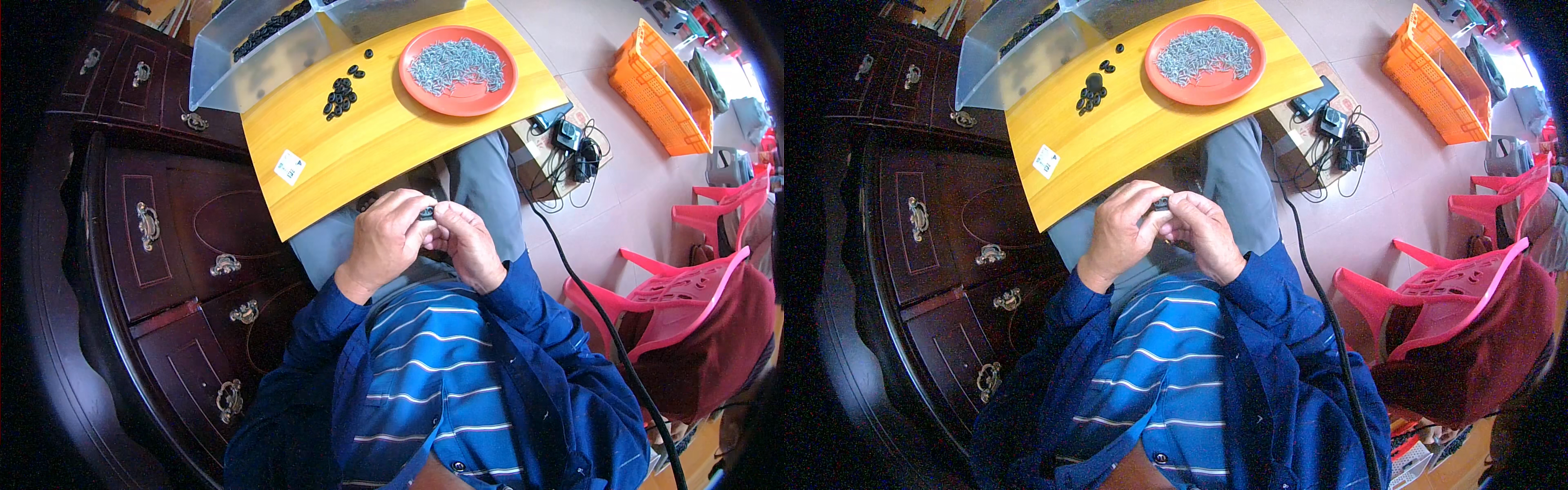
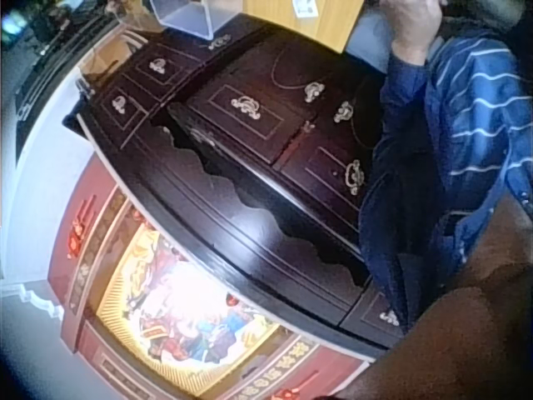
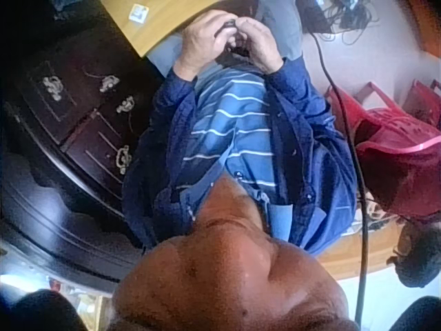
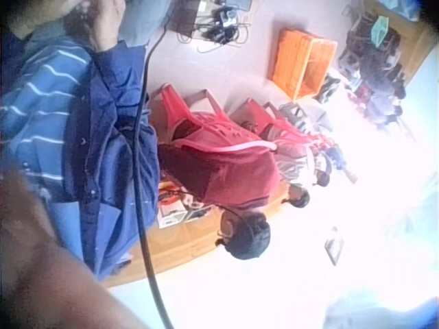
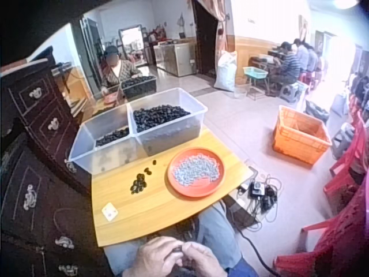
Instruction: The person assembles small components by inserting metal pins into plastic pieces by hand, reaches down toward the floor, and grabs more plastic pieces from a container on the table.
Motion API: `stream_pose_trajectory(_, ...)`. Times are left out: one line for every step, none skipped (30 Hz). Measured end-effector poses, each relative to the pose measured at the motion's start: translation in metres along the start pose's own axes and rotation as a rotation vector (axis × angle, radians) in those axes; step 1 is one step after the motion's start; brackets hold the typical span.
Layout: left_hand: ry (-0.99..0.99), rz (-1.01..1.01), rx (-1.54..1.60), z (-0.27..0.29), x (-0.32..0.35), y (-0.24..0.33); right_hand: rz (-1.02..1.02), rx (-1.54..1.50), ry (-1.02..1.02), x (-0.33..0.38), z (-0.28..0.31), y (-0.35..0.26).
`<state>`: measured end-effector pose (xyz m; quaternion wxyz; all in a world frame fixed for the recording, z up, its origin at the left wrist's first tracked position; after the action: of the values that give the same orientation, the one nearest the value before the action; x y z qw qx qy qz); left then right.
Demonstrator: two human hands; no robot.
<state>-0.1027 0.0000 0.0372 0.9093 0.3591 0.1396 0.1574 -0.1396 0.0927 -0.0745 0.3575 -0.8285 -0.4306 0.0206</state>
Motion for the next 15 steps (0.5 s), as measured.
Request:
stream_pose_trajectory(0.002, -0.003, -0.001, 0.0002, -0.0001, -0.0001, -0.002, 0.018, 0.005, -0.0001, 0.0008, 0.0006)
stream_pose_trajectory(0.004, -0.007, -0.003, 0.0004, -0.0002, -0.0001, -0.004, 0.036, 0.01, 0.0, 0.0016, 0.0012)
stream_pose_trajectory(0.004, -0.007, -0.003, 0.0002, -0.0004, -0.0004, -0.004, 0.036, 0.01, -0.0001, 0.0018, 0.0018)
stream_pose_trajectory(0.004, -0.013, -0.007, 0.0, -0.0004, -0.0001, -0.003, 0.022, 0.015, -0.0001, 0.0022, 0.0026)
stream_pose_trajectory(0.005, -0.019, -0.012, -0.0001, -0.0003, 0.0002, -0.002, 0.007, 0.019, 0.0001, 0.0025, 0.003)
stream_pose_trajectory(0.005, -0.019, -0.012, 0.0001, -0.0006, 0.0006, -0.002, 0.007, 0.019, 0.0004, 0.0023, 0.003)
stream_pose_trajectory(0.003, -0.017, -0.006, 0.0005, -0.001, 0.0012, 0.0, 0.0, 0.02, 0.0006, 0.0021, 0.003)
stream_pose_trajectory(0.002, -0.014, 0.001, 0.0007, -0.0012, 0.0014, 0.001, -0.007, 0.021, 0.0007, 0.002, 0.0029)
stream_pose_trajectory(0.002, -0.014, 0.001, 0.0006, -0.0013, 0.0005, 0.001, -0.007, 0.021, 0.0006, 0.0026, 0.0032)
stream_pose_trajectory(-0.004, -0.014, 0.002, -0.0004, -0.0013, -0.0013, 0.004, 0.0, 0.002, 0.0003, 0.0022, 0.0036)
stream_pose_trajectory(-0.01, -0.014, 0.002, -0.0011, -0.0016, -0.0024, 0.007, 0.006, -0.017, 0.0001, 0.0013, 0.0036)
stream_pose_trajectory(-0.01, -0.014, 0.002, -0.001, -0.0019, -0.0028, 0.007, 0.007, -0.017, 0.0001, 0.0013, 0.0035)
stream_pose_trajectory(-0.01, -0.017, 0.003, -0.0009, -0.0023, -0.0028, 0.007, 0.011, -0.016, 0.0001, 0.0012, 0.0033)
stream_pose_trajectory(-0.011, -0.02, 0.004, -0.0008, -0.0025, -0.0027, 0.006, 0.015, -0.015, 0.0002, 0.0012, 0.0032)
stream_pose_trajectory(-0.01, -0.02, 0.004, -0.001, -0.0026, -0.0023, 0.006, 0.015, -0.016, 0.0001, 0.0005, 0.0034)
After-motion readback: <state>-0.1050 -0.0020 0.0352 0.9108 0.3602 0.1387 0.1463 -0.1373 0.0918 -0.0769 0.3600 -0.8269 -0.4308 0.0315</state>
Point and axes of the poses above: each hand's wrist, its own x-axis away from the middle knuckle, its own z-axis out of the back of the hand, y = z × x, the point moved 9 cm from there along -x, towards the middle knuckle, and after that the axes turned 12 degrees about z, right-handed, at the moved point
